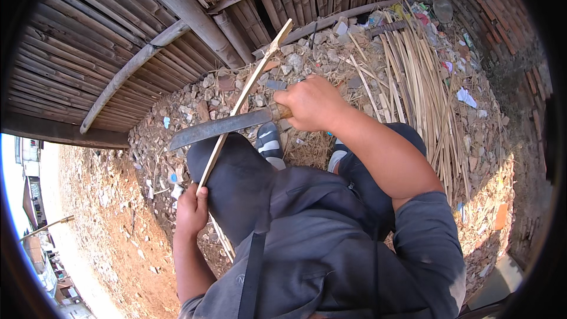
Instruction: The person holds a bamboo strip and shaves it along its length using a knife.
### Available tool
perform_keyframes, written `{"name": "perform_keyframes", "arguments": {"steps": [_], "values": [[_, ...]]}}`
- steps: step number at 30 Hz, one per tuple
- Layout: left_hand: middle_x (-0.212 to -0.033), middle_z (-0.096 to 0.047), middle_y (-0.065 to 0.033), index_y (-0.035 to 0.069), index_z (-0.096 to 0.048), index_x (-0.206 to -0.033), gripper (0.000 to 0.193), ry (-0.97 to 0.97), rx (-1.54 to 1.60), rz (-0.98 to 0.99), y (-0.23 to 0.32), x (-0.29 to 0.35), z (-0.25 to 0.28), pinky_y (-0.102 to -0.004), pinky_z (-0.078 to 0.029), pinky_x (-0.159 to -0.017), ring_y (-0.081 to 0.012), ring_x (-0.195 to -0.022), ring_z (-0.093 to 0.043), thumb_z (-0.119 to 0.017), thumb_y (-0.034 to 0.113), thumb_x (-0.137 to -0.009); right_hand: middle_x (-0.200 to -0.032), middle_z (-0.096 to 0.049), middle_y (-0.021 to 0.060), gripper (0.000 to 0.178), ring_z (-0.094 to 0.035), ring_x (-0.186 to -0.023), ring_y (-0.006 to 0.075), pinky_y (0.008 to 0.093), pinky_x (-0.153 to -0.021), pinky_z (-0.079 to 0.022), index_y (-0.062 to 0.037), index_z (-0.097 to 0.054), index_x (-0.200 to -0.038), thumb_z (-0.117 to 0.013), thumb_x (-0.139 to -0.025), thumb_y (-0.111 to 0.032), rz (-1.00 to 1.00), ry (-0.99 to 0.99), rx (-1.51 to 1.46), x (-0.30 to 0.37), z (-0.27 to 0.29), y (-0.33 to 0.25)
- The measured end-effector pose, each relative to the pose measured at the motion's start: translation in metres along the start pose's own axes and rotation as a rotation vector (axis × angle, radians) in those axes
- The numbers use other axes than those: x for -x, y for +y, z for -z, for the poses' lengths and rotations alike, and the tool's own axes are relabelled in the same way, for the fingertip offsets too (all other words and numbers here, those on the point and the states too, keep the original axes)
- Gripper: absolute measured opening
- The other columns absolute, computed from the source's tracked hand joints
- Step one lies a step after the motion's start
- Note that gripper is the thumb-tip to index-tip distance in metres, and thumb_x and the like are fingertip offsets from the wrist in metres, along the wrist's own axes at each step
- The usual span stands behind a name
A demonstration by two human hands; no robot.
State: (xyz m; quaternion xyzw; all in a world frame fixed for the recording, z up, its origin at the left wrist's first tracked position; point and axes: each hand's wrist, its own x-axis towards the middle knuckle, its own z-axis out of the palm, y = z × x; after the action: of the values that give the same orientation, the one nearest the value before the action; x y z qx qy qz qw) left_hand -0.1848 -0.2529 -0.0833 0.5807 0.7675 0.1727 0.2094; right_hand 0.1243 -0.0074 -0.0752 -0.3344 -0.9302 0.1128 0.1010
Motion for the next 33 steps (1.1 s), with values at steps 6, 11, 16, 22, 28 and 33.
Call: {"name": "perform_keyframes", "arguments": {"steps": [6,11,16,22,28,33], "values": [[-0.067,-0.060,-0.0223,-0.002,-0.056,-0.084,0.049,-0.091,-0.022,0.090,0.005,-0.009,0.011,-0.0456,-0.046,-0.060,-0.0413,-0.065,-0.061,-0.048,0.040,-0.107,-0.092,-0.073,0.0139,0.029,-0.070,-0.090,0.0376,0.0497,-0.083,-0.056,-0.0122,-0.070,-0.102,-0.070,-0.076,-0.024,-0.400,-0.067,-0.179,-0.009,0.000,0.061],[-0.069,-0.062,-0.0218,-0.002,-0.058,-0.086,0.048,-0.100,0.043,0.111,0.007,-0.005,0.012,-0.0455,-0.048,-0.062,-0.0401,-0.066,-0.063,-0.048,0.040,-0.108,-0.083,-0.071,0.0168,0.024,-0.070,-0.084,0.0397,0.0497,-0.077,-0.055,-0.0085,-0.069,-0.094,-0.073,-0.076,-0.024,-0.326,0.135,-0.295,-0.003,-0.004,0.026],[-0.069,-0.062,-0.0231,-0.002,-0.059,-0.087,0.046,-0.078,-0.045,0.091,0.016,-0.005,0.010,-0.0471,-0.048,-0.063,-0.0419,-0.066,-0.063,-0.050,0.039,-0.107,-0.081,-0.071,0.0151,0.020,-0.070,-0.080,0.0390,0.0511,-0.074,-0.055,-0.0118,-0.069,-0.090,-0.072,-0.072,-0.022,-0.149,0.033,-0.074,0.000,-0.013,0.020],[-0.069,-0.062,-0.0258,-0.002,-0.060,-0.088,0.044,-0.026,-0.131,0.085,0.017,-0.006,0.009,-0.0496,-0.047,-0.061,-0.0472,-0.068,-0.062,-0.052,0.037,-0.106,-0.091,-0.072,0.0199,0.033,-0.069,-0.089,0.0405,0.0499,-0.078,-0.055,-0.0111,-0.071,-0.108,-0.073,-0.081,-0.030,-0.489,0.092,-0.210,-0.007,-0.011,0.069],[-0.069,-0.061,-0.0230,-0.003,-0.059,-0.088,0.044,-0.028,-0.017,0.052,0.012,-0.006,0.006,-0.0458,-0.047,-0.062,-0.0410,-0.064,-0.061,-0.052,0.036,-0.107,-0.088,-0.072,0.0184,0.031,-0.070,-0.086,0.0404,0.0493,-0.077,-0.056,-0.0106,-0.069,-0.102,-0.074,-0.077,-0.028,-0.336,0.096,-0.174,-0.001,-0.006,0.030],[-0.067,-0.060,-0.0221,-0.003,-0.059,-0.088,0.043,-0.054,-0.024,0.067,0.009,-0.008,0.006,-0.0448,-0.047,-0.061,-0.0391,-0.062,-0.060,-0.052,0.035,-0.107,-0.082,-0.071,0.0157,0.027,-0.069,-0.081,0.0394,0.0504,-0.074,-0.055,-0.0106,-0.067,-0.096,-0.074,-0.074,-0.024,-0.018,0.025,0.010,-0.001,-0.010,0.018]]}}
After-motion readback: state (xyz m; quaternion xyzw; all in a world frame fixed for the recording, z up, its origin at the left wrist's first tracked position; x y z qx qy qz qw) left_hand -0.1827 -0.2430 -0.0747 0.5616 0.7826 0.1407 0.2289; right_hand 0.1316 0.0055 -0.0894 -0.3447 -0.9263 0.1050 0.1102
